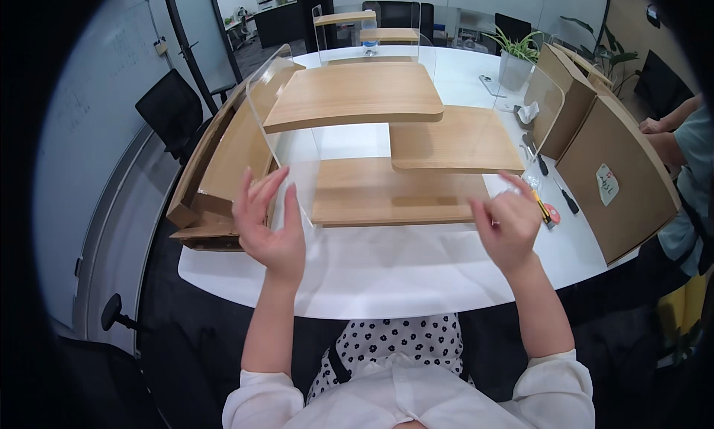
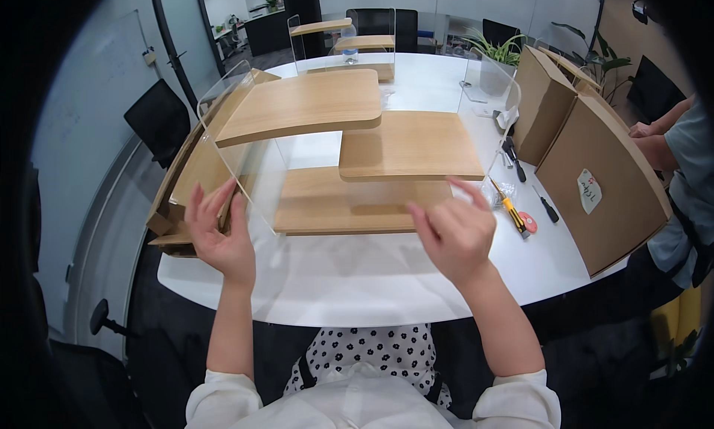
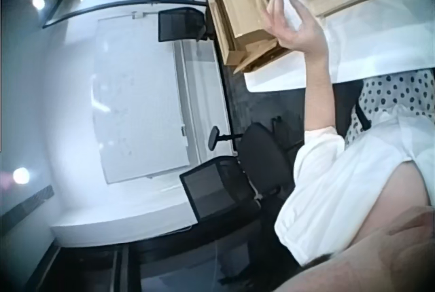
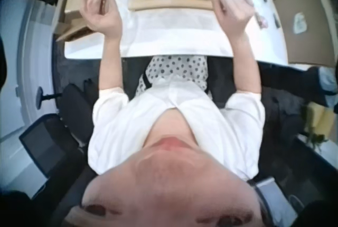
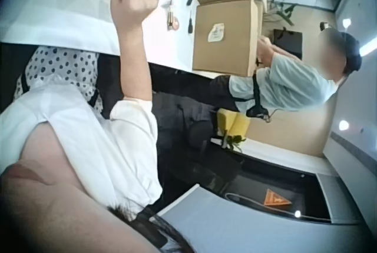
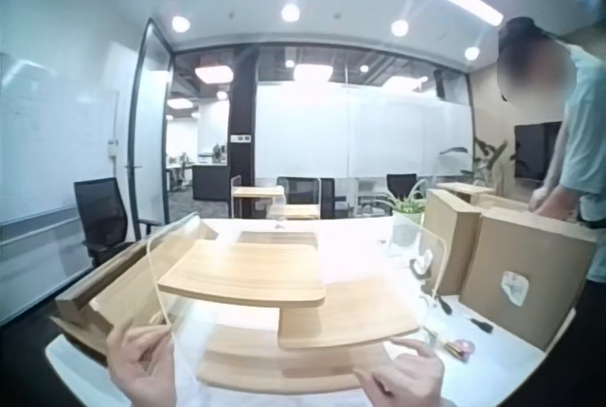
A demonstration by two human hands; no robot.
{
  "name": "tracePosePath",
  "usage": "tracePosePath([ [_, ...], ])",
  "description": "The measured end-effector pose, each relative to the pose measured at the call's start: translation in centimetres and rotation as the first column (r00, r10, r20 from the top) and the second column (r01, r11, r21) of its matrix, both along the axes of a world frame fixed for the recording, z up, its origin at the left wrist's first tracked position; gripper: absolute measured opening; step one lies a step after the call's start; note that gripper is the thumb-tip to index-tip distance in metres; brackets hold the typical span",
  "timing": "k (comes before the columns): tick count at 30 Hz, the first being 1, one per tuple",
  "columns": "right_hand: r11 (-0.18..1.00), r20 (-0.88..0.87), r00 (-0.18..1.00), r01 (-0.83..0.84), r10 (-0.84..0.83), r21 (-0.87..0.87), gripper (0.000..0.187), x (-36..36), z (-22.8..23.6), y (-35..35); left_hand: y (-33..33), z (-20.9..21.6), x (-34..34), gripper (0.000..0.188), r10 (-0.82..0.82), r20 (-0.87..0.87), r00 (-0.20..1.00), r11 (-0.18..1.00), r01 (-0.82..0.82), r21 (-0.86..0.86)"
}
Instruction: The person assembles a tiered wooden shelf by attaching clear acrylic panels to wooden shelves using a screwdriver. They secure multiple screws at various points on the structure, then place the assembled unit on the table and pack a wooden shelf into a cardboard box.
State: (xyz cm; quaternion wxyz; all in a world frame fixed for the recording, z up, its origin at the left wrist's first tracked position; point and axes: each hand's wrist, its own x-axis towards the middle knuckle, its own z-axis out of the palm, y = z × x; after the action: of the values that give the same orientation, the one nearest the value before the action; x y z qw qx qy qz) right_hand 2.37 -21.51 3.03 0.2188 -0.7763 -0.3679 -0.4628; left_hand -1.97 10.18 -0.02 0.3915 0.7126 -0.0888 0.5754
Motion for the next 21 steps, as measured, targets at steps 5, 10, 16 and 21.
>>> tracePosePath([
  [5, 0.862, 0.055, 0.963, 0.211, -0.265, 0.46, 0.04, 1.3, 3.9, 1.8, 1.5, 5.0, 3.0, 0.059, 0.012, 0.037, 0.999, 0.989, -0.007, -0.148],
  [10, 0.797, -0.339, 0.931, 0.303, -0.132, 0.523, 0.038, 6.5, 4.7, -2.5, 3.5, 9.9, 5.9, 0.052, -0.324, -0.115, 0.939, 0.899, 0.267, -0.348],
  [16, 0.88, -0.211, 0.934, 0.345, -0.288, 0.325, 0.028, 7.2, 5.4, -3.6, 4.4, 9.2, 7.1, 0.039, 0.054, -0.299, 0.953, 0.999, -0.052, 0.014],
  [21, 0.893, -0.261, 0.92, 0.36, -0.292, 0.271, 0.031, 7.5, 5.0, -3.8, 4.5, 9.1, 7.2, 0.043, 0.035, -0.295, 0.955, 0.999, -0.034, 0.007],
])
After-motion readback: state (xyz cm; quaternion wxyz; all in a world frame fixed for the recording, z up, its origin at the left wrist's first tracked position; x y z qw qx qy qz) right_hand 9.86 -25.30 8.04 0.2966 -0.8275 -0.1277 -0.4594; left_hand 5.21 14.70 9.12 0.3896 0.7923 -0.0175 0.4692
